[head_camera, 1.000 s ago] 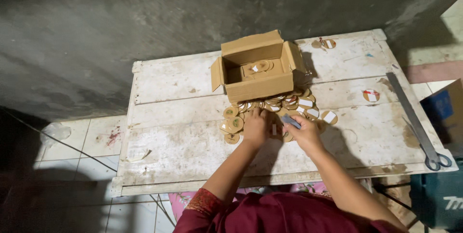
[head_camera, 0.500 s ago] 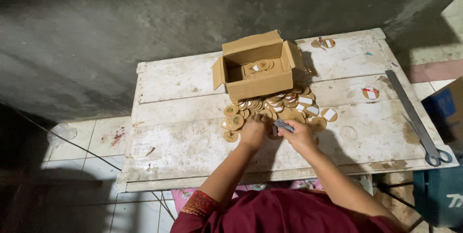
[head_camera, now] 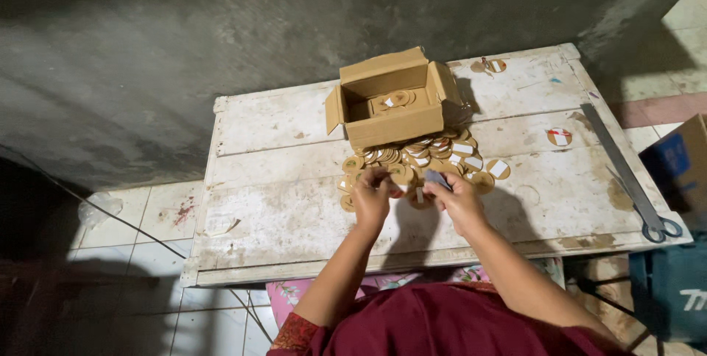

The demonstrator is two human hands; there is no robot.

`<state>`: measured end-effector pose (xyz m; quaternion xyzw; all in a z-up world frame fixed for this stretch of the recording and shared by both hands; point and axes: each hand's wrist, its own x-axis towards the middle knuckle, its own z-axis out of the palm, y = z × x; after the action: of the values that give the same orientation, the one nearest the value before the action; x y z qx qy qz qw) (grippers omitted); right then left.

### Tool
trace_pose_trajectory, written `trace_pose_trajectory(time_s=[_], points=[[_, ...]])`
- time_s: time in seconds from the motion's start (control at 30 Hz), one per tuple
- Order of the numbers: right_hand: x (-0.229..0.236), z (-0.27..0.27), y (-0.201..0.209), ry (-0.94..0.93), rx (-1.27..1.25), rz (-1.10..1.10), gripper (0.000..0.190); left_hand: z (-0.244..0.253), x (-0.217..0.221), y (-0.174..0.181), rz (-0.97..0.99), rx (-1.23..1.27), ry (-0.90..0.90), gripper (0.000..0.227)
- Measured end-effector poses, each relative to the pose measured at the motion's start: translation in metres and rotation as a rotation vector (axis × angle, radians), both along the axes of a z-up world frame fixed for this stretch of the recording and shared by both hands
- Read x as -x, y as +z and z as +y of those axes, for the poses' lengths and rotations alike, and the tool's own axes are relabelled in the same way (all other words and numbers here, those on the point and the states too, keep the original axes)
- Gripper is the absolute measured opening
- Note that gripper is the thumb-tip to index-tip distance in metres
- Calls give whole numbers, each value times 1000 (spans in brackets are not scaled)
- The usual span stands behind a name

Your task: The person sands the edges of small circular cardboard pieces using a sanding block. They pick up each piece from a pile on the table, sand it, and place it into a cardboard box.

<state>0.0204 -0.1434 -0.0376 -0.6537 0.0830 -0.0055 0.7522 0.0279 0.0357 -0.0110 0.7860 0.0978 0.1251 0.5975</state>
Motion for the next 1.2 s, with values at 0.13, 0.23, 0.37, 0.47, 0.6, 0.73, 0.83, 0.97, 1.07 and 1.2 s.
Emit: trace_pose_trajectory(time_s=[0.13,0.23,0.37,0.47,0.6,0.73,0.83,0.97,1.07,1.2], points=[[-9,7,4,-2,-56,-76,26,-21,-6,-1,-82,245,-91,16],[-21,0,5,-60,2,-164,26,-32,-5,23,-59,435,-179,17],[-12,-12,45,-108,83,-233,28,-41,22,73,52,824,-278,23],[7,-7,72,-29,88,-250,26,-45,26,57,251,1139,-369,27],[6,-16,54,-52,531,-590,20,-40,13,-16,361,1386,-515,22],[16,-6,74,-52,610,-691,19,-34,35,14,358,1360,-594,17],[16,-5,77,-90,707,-767,16,-33,38,16,202,1381,-629,35],[22,-4,66,-87,790,-855,13,-24,41,36,92,1420,-660,47],[32,3,60,-33,822,-887,18,-21,36,24,90,1372,-644,48],[8,-9,42,-47,840,-913,24,-22,33,31,63,1334,-645,48]])
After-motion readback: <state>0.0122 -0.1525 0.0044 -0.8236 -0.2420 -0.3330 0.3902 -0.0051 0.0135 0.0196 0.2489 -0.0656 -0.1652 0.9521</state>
